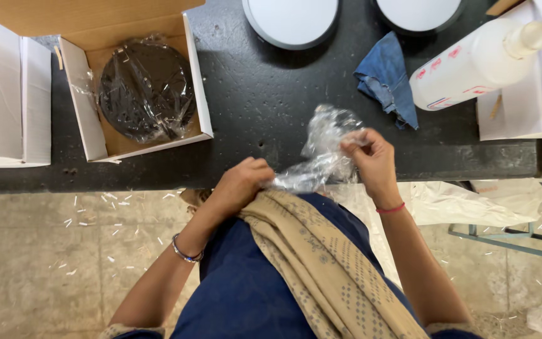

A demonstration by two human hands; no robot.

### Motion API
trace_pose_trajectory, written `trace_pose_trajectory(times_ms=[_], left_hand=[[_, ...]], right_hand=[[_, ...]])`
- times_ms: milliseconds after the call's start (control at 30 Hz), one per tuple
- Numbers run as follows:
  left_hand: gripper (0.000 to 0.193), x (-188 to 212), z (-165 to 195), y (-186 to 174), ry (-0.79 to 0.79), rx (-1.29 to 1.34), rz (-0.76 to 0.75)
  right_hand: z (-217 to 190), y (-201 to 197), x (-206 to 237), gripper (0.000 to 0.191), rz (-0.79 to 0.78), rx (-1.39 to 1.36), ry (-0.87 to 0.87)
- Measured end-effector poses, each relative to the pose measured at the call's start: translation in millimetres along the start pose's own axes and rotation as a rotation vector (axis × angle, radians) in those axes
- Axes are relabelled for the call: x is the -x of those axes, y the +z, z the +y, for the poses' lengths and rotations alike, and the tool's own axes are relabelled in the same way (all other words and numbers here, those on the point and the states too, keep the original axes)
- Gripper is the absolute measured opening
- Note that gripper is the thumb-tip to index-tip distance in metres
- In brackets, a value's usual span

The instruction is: The person wipes round LED panel lights with a blue cloth, wraps each light in clear plastic film, and places the wrapped lights into white cardboard boxes. The person folds the box flaps closed and stacks the finished boxes on the workbench.

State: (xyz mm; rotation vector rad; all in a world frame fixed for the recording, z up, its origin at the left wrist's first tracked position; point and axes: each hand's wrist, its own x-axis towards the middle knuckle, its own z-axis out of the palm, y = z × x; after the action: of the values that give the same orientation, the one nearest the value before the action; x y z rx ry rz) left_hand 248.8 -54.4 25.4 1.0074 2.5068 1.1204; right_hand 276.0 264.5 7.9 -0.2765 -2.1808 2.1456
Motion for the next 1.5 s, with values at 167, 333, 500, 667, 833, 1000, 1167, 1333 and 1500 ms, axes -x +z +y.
trace_pose_trajectory(times_ms=[167,333,500,667,833,1000,1167,1333,1500], left_hand=[[0.009,4,-2,3,0.2,-0.145,-0.219],[0.012,4,6,-6,0.09,-0.196,-0.42],[0.039,-11,13,-53,-0.184,-0.045,-0.709],[0.075,-77,3,-85,-0.005,0.234,0.055],[0.037,-159,-11,-60,-0.167,0.904,0.193],[0.017,-148,-62,-95,-0.309,1.077,0.49],[0.016,-122,-70,-118,-0.391,0.506,0.646],[0.023,-118,-34,-147,-0.033,-0.448,0.976],[0.037,-144,45,-104,-0.432,0.16,0.475]], right_hand=[[-3,-6,-13,0.012,0.072,0.01,0.159],[-13,3,-21,0.012,0.096,-0.013,0.178],[-31,-15,-41,0.008,0.218,-0.326,0.114],[-41,-2,-66,0.007,-0.008,-0.436,0.155],[-51,40,-111,0.01,-0.056,-0.352,0.03],[-59,23,-134,0.009,0.043,-0.388,-0.052],[-47,37,-130,0.008,0.016,-0.34,0.047],[-47,55,-114,0.009,0.007,-0.213,-0.041],[-47,70,-79,0.009,0.057,-0.13,-0.164]])
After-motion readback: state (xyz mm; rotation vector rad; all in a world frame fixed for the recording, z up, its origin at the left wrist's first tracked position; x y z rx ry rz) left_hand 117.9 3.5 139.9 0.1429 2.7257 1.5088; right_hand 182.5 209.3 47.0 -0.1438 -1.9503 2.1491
